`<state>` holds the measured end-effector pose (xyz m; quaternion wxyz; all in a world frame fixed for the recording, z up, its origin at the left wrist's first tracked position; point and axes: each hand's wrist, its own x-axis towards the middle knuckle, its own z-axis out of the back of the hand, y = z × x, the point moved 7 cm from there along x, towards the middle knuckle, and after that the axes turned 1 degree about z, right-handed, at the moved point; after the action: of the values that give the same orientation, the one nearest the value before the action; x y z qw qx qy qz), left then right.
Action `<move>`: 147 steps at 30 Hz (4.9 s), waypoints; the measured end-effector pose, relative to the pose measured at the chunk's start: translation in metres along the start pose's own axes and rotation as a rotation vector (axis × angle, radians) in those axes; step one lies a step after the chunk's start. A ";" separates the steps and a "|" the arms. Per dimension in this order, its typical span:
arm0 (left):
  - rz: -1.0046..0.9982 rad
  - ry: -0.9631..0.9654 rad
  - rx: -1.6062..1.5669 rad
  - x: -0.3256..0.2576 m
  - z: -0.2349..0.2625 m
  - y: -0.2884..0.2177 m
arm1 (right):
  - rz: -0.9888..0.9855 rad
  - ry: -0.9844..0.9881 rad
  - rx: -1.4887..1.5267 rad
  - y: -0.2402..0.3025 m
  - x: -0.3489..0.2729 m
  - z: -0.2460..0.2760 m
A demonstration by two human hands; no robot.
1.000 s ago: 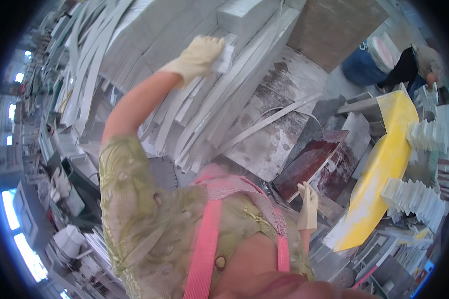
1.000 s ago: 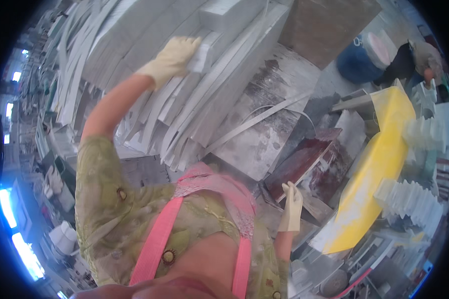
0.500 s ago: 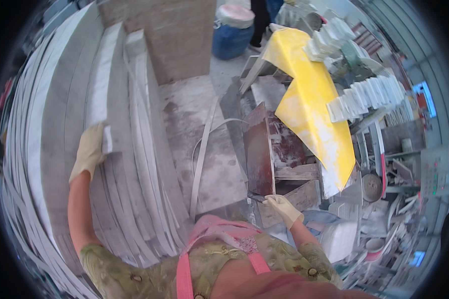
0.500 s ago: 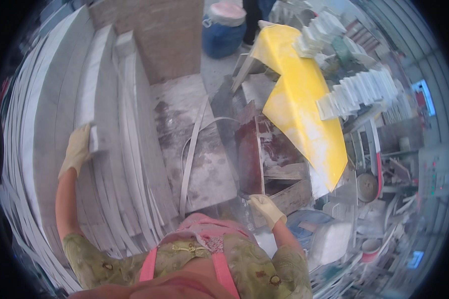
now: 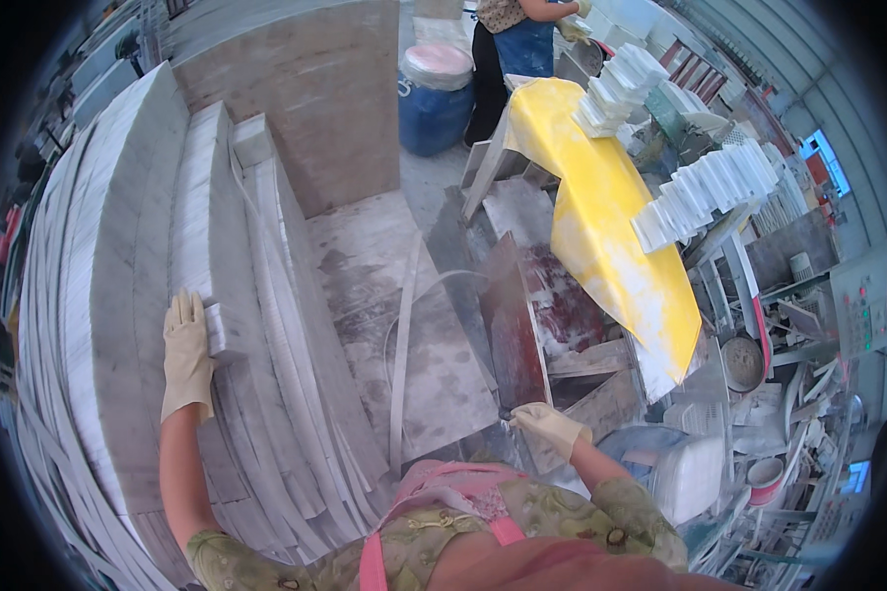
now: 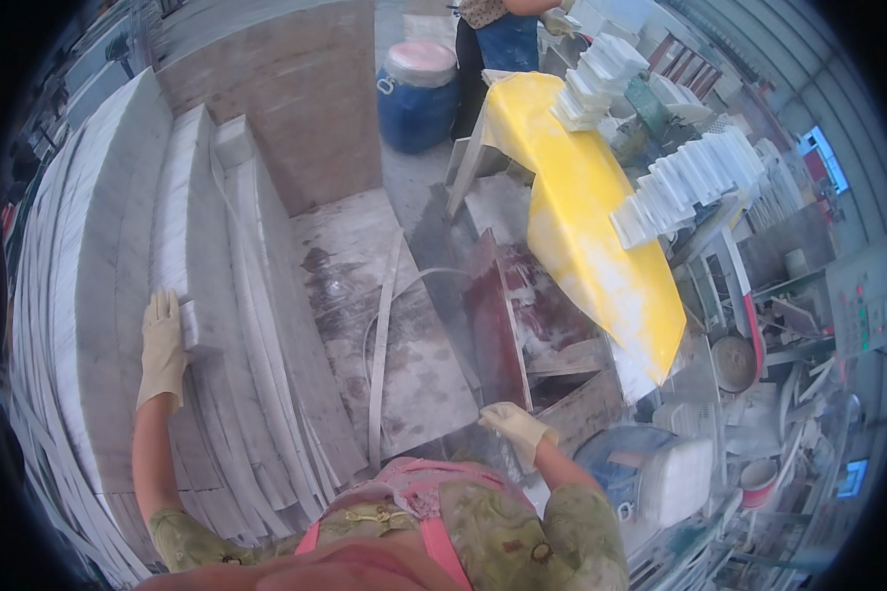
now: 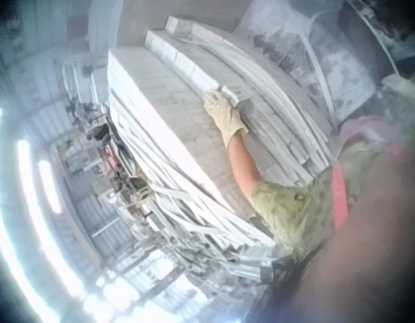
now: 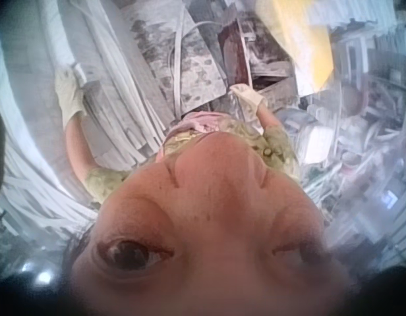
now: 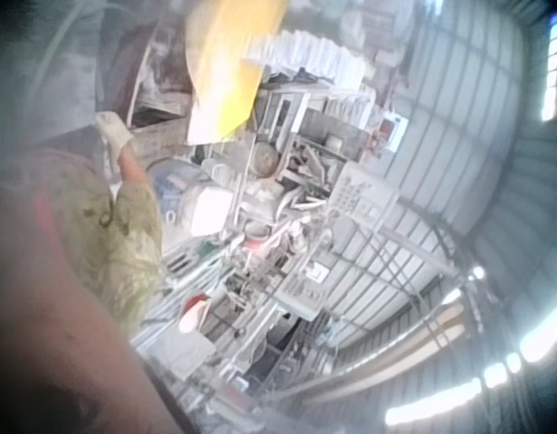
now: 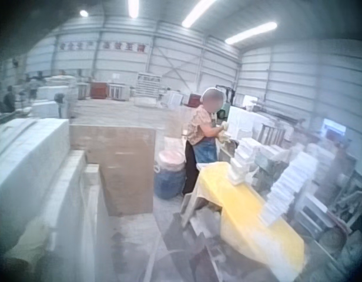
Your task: The person repeatedly picks up white rectangular boards from a machine output area and stacks them on a nearby pile. The person handles the boards by hand, aligning them and placing them in a growing stack.
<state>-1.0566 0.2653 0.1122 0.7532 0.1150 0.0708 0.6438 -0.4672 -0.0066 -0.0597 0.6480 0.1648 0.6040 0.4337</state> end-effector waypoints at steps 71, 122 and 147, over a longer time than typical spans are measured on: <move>0.354 -0.068 -0.762 -0.148 -0.074 -0.081 | 0.689 0.324 0.310 0.411 0.204 -0.354; 0.353 -0.173 -0.819 -0.148 -0.063 -0.077 | 1.479 -0.320 -0.771 0.525 0.220 -0.383; 0.385 -0.231 -0.794 -0.149 -0.064 -0.077 | 1.109 0.186 -0.308 0.488 0.165 -0.356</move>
<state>-1.0239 0.1126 0.0243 0.6086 -0.1006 -0.2888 0.7322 -0.9915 0.2860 0.1176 0.2848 0.3215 0.4115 0.8038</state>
